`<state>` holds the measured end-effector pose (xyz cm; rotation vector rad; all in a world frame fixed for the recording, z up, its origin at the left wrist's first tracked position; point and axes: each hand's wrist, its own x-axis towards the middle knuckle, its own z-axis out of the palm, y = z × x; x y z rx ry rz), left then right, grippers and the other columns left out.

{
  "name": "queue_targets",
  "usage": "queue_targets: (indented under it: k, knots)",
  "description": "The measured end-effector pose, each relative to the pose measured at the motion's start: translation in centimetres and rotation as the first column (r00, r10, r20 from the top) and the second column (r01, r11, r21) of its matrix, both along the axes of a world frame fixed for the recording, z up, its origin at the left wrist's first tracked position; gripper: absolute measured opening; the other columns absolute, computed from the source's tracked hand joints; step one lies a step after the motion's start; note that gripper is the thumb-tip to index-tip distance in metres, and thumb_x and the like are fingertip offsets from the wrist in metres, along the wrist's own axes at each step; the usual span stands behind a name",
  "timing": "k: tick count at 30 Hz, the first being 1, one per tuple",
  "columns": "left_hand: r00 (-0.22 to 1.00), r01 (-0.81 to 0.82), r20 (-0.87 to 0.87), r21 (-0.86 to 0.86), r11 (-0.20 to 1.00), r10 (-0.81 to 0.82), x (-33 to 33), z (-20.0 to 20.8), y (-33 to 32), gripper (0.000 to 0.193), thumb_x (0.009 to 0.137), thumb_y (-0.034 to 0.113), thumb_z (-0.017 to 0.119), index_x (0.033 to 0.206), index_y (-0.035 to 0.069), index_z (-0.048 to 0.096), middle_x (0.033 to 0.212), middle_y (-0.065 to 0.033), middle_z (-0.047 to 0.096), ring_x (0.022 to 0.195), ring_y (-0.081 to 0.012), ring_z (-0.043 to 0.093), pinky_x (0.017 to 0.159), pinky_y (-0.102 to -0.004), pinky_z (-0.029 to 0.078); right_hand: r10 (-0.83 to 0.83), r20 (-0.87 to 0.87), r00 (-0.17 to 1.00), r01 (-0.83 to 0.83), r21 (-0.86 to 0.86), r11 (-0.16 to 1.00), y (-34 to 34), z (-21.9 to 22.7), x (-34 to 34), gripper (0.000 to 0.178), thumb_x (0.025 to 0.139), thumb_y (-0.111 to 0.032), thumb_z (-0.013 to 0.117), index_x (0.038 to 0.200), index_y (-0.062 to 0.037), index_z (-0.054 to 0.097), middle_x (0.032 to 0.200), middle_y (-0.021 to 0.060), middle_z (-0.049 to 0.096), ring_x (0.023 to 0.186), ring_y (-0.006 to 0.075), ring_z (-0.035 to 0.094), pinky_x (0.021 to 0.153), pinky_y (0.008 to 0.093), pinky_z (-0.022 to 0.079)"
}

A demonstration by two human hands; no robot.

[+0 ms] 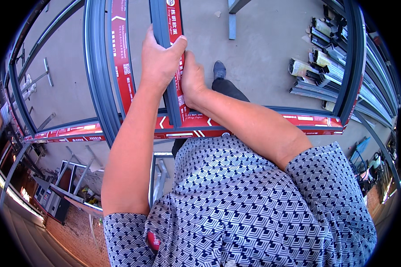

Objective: The person assembles a large window frame by hand, picking up metal frame pieces and inserting them into a larger frame structure. They align and fit multiple vertical and horizontal bars into the main frame, ensuring they are properly seated.

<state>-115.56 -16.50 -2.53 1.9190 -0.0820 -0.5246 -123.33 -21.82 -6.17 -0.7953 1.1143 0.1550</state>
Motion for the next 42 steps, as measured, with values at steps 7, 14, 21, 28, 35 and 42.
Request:
queue_targets:
  k: [7, 14, 21, 28, 35, 42]
  knots:
    - [0.996, -0.020, 0.088, 0.083, 0.996, 0.012, 0.1, -0.5, -0.2, 0.061, 0.086, 0.025, 0.084, 0.133, -0.006, 0.059, 0.114, -0.0184, 0.077, 0.099, -0.0255, 0.077, 0.094, -0.0390, 0.061, -0.070, 0.045, 0.997, 0.072, -0.030, 0.997, 0.1, -0.4, -0.2, 0.067, 0.105, -0.052, 0.049, 0.098, 0.0120, 0.066, 0.091, 0.0255, 0.075, 0.078, 0.0308, 0.075, 0.079, 0.0462, 0.060]
    - [0.987, -0.045, 0.157, 0.149, 0.988, 0.022, 0.2, -0.4, -0.6, 0.060, 0.085, 0.023, 0.084, 0.131, -0.007, 0.059, 0.113, -0.0201, 0.077, 0.100, -0.0283, 0.078, 0.095, -0.0395, 0.061, -0.125, 0.019, 0.992, 0.125, 0.018, 0.992, 0.1, -1.0, 0.3, 0.063, 0.105, -0.050, 0.050, 0.099, 0.0107, 0.066, 0.094, 0.0265, 0.075, 0.082, 0.0300, 0.076, 0.079, 0.0468, 0.061]
    - [0.999, -0.017, 0.030, 0.071, 0.997, 0.015, 0.3, 0.2, -0.9, 0.065, 0.088, 0.028, 0.085, 0.136, -0.007, 0.056, 0.118, -0.0203, 0.074, 0.103, -0.0278, 0.077, 0.096, -0.0403, 0.062, -0.029, 0.047, 0.998, 0.020, 0.184, 0.983, -0.8, -0.2, 0.1, 0.066, 0.109, -0.057, 0.039, 0.117, 0.0032, 0.064, 0.102, 0.0203, 0.076, 0.088, 0.0247, 0.076, 0.086, 0.0428, 0.062]
    - [1.000, -0.006, 0.025, 0.156, 0.988, 0.002, -0.7, -0.9, -1.5, 0.083, 0.089, 0.032, 0.084, 0.151, -0.009, 0.047, 0.137, -0.0248, 0.063, 0.117, -0.0291, 0.073, 0.102, -0.0407, 0.060, 0.020, -0.071, 0.997, -0.007, 0.183, 0.983, -1.6, 0.6, -1.0, 0.061, 0.110, -0.057, 0.036, 0.116, -0.0024, 0.064, 0.104, 0.0175, 0.076, 0.088, 0.0236, 0.076, 0.084, 0.0436, 0.063]
    - [0.998, -0.014, 0.061, 0.214, 0.977, 0.001, -1.6, -0.9, -2.5, 0.087, 0.088, 0.032, 0.084, 0.154, -0.009, 0.044, 0.143, -0.0261, 0.059, 0.126, -0.0350, 0.068, 0.110, -0.0443, 0.054, -0.090, -0.039, 0.995, 0.096, 0.217, 0.971, -2.5, 0.4, -1.6, 0.052, 0.110, -0.047, 0.038, 0.112, -0.0020, 0.064, 0.100, 0.0168, 0.074, 0.083, 0.0244, 0.076, 0.077, 0.0433, 0.063]
    - [0.991, -0.017, 0.133, 0.343, 0.939, -0.030, -1.8, -1.2, -3.3, 0.087, 0.088, 0.030, 0.083, 0.154, -0.010, 0.044, 0.146, -0.0301, 0.057, 0.132, -0.0427, 0.064, 0.113, -0.0473, 0.051, -0.125, 0.048, 0.991, 0.113, 0.203, 0.973, -2.4, -1.4, -1.7, 0.053, 0.109, -0.047, 0.039, 0.106, -0.0002, 0.063, 0.095, 0.0180, 0.074, 0.085, 0.0261, 0.076, 0.078, 0.0434, 0.061]
